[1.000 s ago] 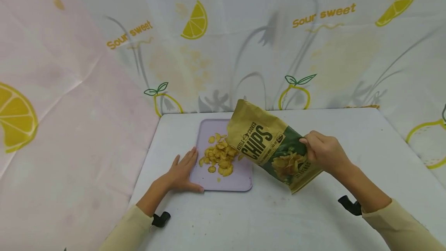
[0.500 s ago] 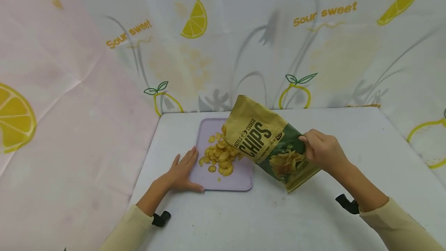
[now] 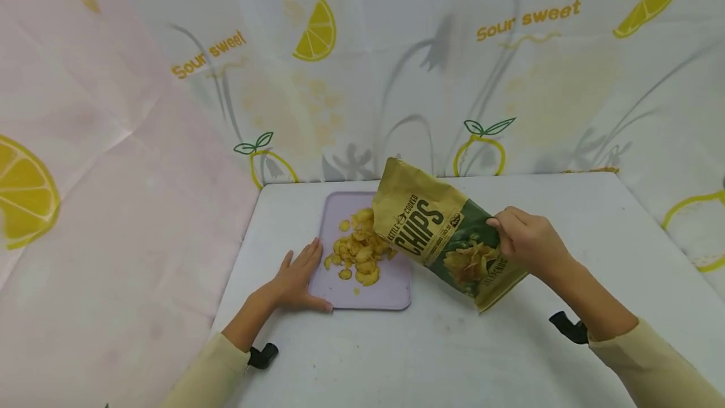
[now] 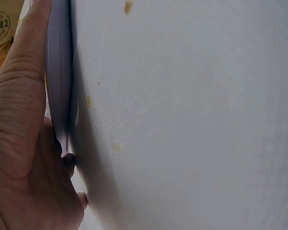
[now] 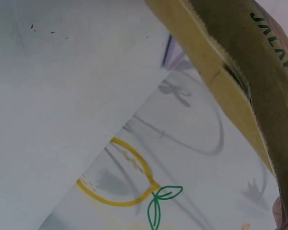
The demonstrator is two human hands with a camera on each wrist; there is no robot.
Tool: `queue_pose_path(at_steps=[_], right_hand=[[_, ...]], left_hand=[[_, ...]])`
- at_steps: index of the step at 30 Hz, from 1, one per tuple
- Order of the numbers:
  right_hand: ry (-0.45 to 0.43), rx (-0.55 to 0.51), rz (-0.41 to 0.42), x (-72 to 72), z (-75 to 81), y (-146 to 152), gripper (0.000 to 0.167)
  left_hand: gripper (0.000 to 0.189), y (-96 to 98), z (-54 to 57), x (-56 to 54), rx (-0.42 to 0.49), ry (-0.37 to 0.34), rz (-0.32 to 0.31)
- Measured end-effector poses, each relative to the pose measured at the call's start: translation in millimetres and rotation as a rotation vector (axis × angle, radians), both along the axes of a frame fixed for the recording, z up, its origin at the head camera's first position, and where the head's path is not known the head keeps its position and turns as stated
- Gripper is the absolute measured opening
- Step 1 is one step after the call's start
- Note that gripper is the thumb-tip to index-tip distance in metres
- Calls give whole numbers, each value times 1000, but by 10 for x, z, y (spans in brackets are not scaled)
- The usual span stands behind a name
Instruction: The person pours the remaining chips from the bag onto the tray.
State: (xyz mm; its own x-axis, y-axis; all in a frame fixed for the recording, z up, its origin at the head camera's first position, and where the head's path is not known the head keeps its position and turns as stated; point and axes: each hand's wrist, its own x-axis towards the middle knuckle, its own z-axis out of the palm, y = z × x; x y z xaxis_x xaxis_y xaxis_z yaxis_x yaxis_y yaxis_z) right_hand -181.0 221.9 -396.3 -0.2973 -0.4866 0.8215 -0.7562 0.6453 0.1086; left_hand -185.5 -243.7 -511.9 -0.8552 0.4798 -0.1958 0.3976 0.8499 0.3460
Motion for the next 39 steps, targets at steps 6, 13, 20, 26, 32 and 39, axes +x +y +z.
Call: queue_pose_path(at_steps=[6, 13, 20, 26, 32, 39], right_hand=[[-12, -8, 3, -1, -66, 8, 48], [-24, -1, -14, 19, -81, 40, 48], [13, -53, -16, 63, -40, 71, 47], [-19, -29, -4, 85, -53, 63, 48], [-22, -37, -3, 89, -97, 50, 48], [23, -61, -16, 87, -70, 56, 49]], left_hand=[[141, 18, 15, 11, 2, -1, 0], [142, 7, -4, -9, -14, 4, 2], [142, 9, -8, -10, -21, -12, 4], [141, 20, 16, 2, 7, -10, 4], [141, 28, 54, 1, 0, -10, 5], [141, 29, 37, -3, 2, -7, 3]])
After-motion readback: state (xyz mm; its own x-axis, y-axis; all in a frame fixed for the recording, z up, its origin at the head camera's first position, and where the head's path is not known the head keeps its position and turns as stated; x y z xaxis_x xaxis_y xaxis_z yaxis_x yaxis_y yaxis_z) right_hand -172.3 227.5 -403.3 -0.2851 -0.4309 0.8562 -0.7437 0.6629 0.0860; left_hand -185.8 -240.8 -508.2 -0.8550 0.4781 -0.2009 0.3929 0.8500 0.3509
